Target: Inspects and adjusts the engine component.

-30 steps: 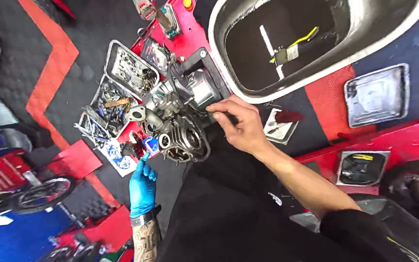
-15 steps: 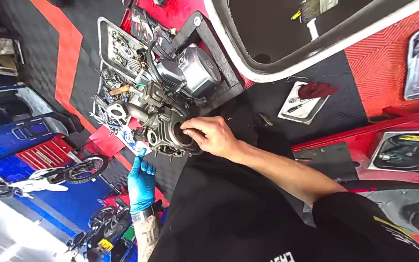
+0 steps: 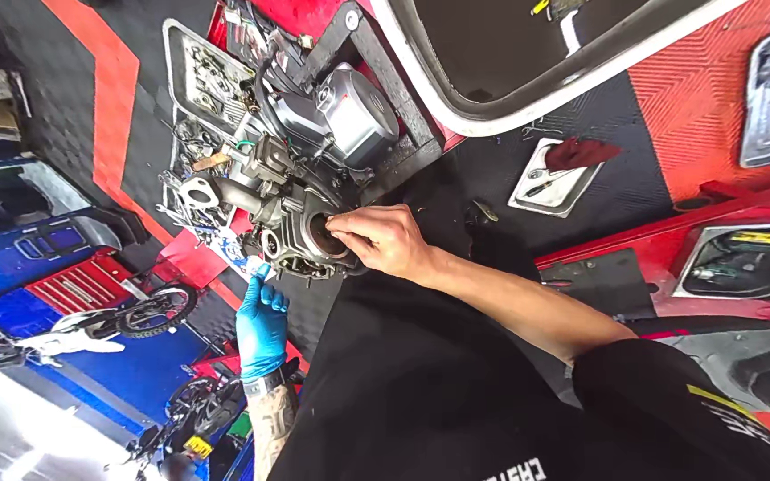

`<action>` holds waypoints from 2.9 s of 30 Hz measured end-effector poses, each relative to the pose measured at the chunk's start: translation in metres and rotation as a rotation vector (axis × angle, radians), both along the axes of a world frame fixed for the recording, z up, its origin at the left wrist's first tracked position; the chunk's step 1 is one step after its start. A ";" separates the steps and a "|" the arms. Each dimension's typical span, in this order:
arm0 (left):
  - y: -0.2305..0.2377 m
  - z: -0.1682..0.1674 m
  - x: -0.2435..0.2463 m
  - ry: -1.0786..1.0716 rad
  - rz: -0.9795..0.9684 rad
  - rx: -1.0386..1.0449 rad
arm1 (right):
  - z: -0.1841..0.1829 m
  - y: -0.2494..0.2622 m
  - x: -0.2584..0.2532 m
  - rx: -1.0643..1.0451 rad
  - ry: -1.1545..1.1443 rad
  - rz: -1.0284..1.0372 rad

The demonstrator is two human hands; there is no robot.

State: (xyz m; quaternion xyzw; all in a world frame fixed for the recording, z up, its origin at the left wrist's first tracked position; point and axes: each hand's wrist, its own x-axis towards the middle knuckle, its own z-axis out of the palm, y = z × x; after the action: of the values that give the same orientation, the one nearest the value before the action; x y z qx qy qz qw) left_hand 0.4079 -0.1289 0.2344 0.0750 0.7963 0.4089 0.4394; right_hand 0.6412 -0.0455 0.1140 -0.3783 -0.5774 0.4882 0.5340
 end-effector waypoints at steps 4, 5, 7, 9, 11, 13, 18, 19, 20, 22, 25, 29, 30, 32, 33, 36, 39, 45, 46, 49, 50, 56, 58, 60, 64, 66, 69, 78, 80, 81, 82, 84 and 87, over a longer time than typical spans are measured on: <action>-0.004 -0.003 0.001 -0.026 -0.001 0.012 | 0.001 0.005 0.004 0.034 -0.021 0.037; -0.004 -0.004 0.001 -0.030 -0.003 0.010 | 0.002 0.006 0.005 0.047 -0.032 0.038; -0.005 -0.004 0.002 -0.036 0.001 0.006 | 0.003 0.009 0.006 0.074 -0.066 0.043; -0.006 -0.005 0.002 -0.044 0.006 0.008 | 0.004 0.013 0.008 0.089 -0.102 0.062; -0.007 -0.006 0.001 -0.039 0.004 0.005 | 0.005 0.017 0.012 0.105 -0.128 0.099; -0.008 -0.007 0.001 -0.032 0.002 -0.005 | 0.006 0.022 0.015 0.116 -0.166 0.151; -0.006 -0.009 0.003 -0.045 -0.001 -0.002 | 0.006 0.035 0.020 0.168 -0.210 0.261; -0.006 -0.009 0.003 -0.047 -0.001 -0.003 | 0.006 0.038 0.022 0.180 -0.217 0.288; -0.006 -0.009 0.004 -0.049 -0.002 -0.005 | 0.006 0.041 0.023 0.196 -0.228 0.318; -0.004 -0.009 0.006 -0.048 0.005 -0.005 | 0.006 0.045 0.025 0.234 -0.257 0.353; -0.002 -0.009 0.008 -0.042 0.012 -0.003 | 0.006 0.050 0.028 0.292 -0.297 0.374; 0.000 -0.009 0.010 -0.043 0.010 0.004 | 0.003 0.054 0.026 0.353 -0.317 0.388; 0.000 -0.009 0.011 -0.041 0.009 0.004 | 0.003 0.054 0.026 0.364 -0.328 0.389; 0.001 -0.008 0.013 -0.037 0.008 0.001 | 0.004 0.055 0.026 0.369 -0.342 0.388; 0.001 -0.008 0.013 -0.037 0.007 0.001 | 0.004 0.055 0.025 0.358 -0.329 0.377; 0.000 -0.008 0.012 -0.054 0.016 0.017 | -0.002 0.051 0.022 0.276 -0.215 0.332; -0.002 -0.009 0.012 -0.065 0.024 0.015 | -0.006 0.047 0.018 0.217 -0.130 0.318; -0.005 -0.011 0.015 -0.064 0.021 0.001 | -0.007 0.038 0.008 0.187 -0.111 0.212; -0.005 -0.012 0.015 -0.068 0.018 0.004 | -0.008 0.036 0.006 0.181 -0.106 0.191; -0.006 -0.012 0.015 -0.072 0.029 0.014 | -0.008 0.029 0.005 0.122 -0.078 0.157; -0.006 -0.012 0.014 -0.072 0.027 0.016 | -0.008 0.028 0.006 0.108 -0.071 0.156; -0.007 -0.013 0.014 -0.070 0.011 0.015 | -0.005 0.032 0.018 0.193 -0.127 0.229; -0.006 -0.014 0.015 -0.071 0.001 0.012 | -0.004 0.035 0.018 0.251 -0.151 0.224; -0.006 -0.015 0.015 -0.077 0.004 0.014 | -0.005 0.037 0.019 0.300 -0.164 0.223; -0.004 -0.016 0.017 -0.088 0.021 0.009 | -0.004 0.039 0.021 0.337 -0.176 0.251; -0.002 -0.016 0.019 -0.085 0.026 0.005 | -0.004 0.040 0.021 0.346 -0.174 0.268; -0.002 -0.016 0.020 -0.098 0.012 0.015 | -0.004 0.040 0.020 0.361 -0.170 0.275; 0.000 -0.018 0.029 -0.120 -0.030 0.027 | -0.001 0.040 0.018 0.366 -0.180 0.278; 0.000 -0.018 0.032 -0.131 -0.028 0.035 | 0.000 0.040 0.017 0.361 -0.182 0.279; 0.001 -0.019 0.033 -0.135 -0.029 0.038 | 0.001 0.040 0.017 0.356 -0.188 0.285; 0.001 -0.019 0.034 -0.140 -0.033 0.040 | 0.002 0.040 0.017 0.352 -0.196 0.289; 0.001 -0.020 0.035 -0.143 -0.032 0.039 | 0.005 0.040 0.017 0.337 -0.227 0.298; 0.003 -0.021 0.036 -0.138 -0.025 0.034 | 0.016 0.042 0.019 0.259 -0.322 0.345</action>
State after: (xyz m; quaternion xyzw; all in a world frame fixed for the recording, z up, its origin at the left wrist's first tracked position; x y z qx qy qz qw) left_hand 0.4439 -0.1263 0.2133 0.0641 0.7558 0.4212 0.4972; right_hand 0.6599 -0.0040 0.1304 -0.2754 -0.7684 0.4276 0.3883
